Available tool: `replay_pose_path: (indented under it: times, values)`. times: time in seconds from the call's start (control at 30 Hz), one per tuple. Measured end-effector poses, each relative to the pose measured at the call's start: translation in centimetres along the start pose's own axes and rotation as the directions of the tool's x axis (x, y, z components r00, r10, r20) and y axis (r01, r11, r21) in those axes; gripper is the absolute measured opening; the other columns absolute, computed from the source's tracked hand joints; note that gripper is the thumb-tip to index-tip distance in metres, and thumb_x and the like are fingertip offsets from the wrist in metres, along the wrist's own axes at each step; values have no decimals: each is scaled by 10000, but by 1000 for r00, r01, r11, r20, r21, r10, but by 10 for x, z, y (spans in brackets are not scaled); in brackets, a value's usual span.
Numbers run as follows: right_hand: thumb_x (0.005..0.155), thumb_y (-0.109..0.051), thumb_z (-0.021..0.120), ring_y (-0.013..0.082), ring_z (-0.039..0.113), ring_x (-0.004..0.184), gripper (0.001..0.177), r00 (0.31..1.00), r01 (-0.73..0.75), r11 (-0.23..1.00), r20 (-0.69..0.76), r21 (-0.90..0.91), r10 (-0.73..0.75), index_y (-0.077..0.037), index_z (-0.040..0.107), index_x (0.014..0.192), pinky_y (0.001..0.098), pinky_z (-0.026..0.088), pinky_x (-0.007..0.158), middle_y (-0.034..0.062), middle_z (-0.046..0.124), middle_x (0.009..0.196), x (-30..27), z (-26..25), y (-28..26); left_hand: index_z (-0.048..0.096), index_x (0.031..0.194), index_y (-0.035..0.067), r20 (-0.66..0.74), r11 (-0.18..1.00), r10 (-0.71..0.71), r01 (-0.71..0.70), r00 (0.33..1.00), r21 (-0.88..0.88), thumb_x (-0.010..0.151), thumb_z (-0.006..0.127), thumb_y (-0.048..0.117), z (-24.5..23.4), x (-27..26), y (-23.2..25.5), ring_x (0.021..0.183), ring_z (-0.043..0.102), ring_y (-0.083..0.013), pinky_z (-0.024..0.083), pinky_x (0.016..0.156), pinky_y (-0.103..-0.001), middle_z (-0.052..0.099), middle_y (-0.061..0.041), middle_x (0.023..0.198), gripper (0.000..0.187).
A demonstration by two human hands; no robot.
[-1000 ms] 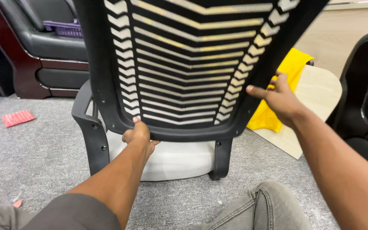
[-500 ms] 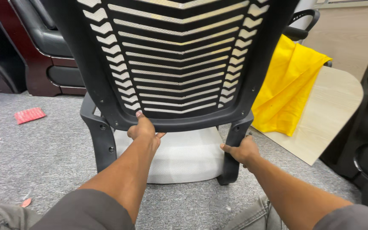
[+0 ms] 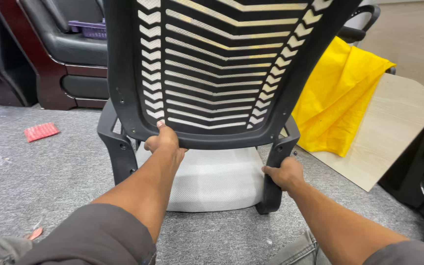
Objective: The person attaches the backrest to the seat of an office chair. They align the backrest and then use a screwdriver to tighten screws at the connection points.
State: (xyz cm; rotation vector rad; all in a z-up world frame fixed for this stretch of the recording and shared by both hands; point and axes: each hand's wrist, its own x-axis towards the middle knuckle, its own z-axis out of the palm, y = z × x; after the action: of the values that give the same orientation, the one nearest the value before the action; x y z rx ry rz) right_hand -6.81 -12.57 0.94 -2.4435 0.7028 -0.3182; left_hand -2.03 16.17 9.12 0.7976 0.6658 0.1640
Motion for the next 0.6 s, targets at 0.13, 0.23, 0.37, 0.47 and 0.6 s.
replay_pose_path:
  times: [0.13, 0.23, 0.37, 0.47, 0.6]
  values:
    - [770, -308, 878, 410, 505, 1263, 642, 967, 48, 990, -242, -131, -79, 56, 587, 1210, 473, 469, 1023, 283, 543, 1339, -15, 5, -13, 163, 1476, -61, 70, 999, 23, -21, 997, -26, 1023, 520, 390, -1, 18, -9, 1095, 716, -420, 657, 825, -597, 510, -296, 1374, 733]
    - [762, -209, 816, 388, 574, 1190, 616, 943, 98, 995, -321, 24, -85, 32, 514, 1241, 474, 472, 992, 254, 594, 1281, -27, 10, -33, 108, 1516, -59, 24, 997, -10, 8, 1000, 82, 1040, 499, 432, -1, 30, -15, 1137, 710, -401, 631, 868, -571, 498, -294, 1402, 788]
    - [871, -176, 702, 330, 724, 970, 256, 969, 134, 977, -231, 168, -93, -17, 651, 1065, 413, 540, 972, 213, 759, 999, -35, 6, -43, 172, 1508, -67, 41, 996, -39, 36, 998, 78, 1047, 483, 437, -12, 38, -28, 1165, 684, -405, 638, 872, -561, 471, -281, 1430, 750]
    - [876, -239, 755, 276, 766, 859, 274, 977, 173, 965, -158, 195, -144, 23, 739, 956, 379, 581, 917, 159, 777, 862, -37, 13, -47, 265, 1492, -75, 51, 996, -53, 50, 997, 72, 1052, 464, 430, -21, 39, -36, 1159, 692, -398, 658, 856, -546, 508, -274, 1423, 698]
    - [828, -269, 799, 260, 748, 896, 409, 971, 214, 948, -156, 234, -181, -14, 664, 1119, 380, 579, 874, 121, 741, 962, -37, 21, -58, 259, 1497, -40, 2, 993, -89, 88, 996, 79, 1044, 480, 436, -29, 36, -38, 1174, 674, -377, 655, 865, -532, 485, -249, 1441, 693]
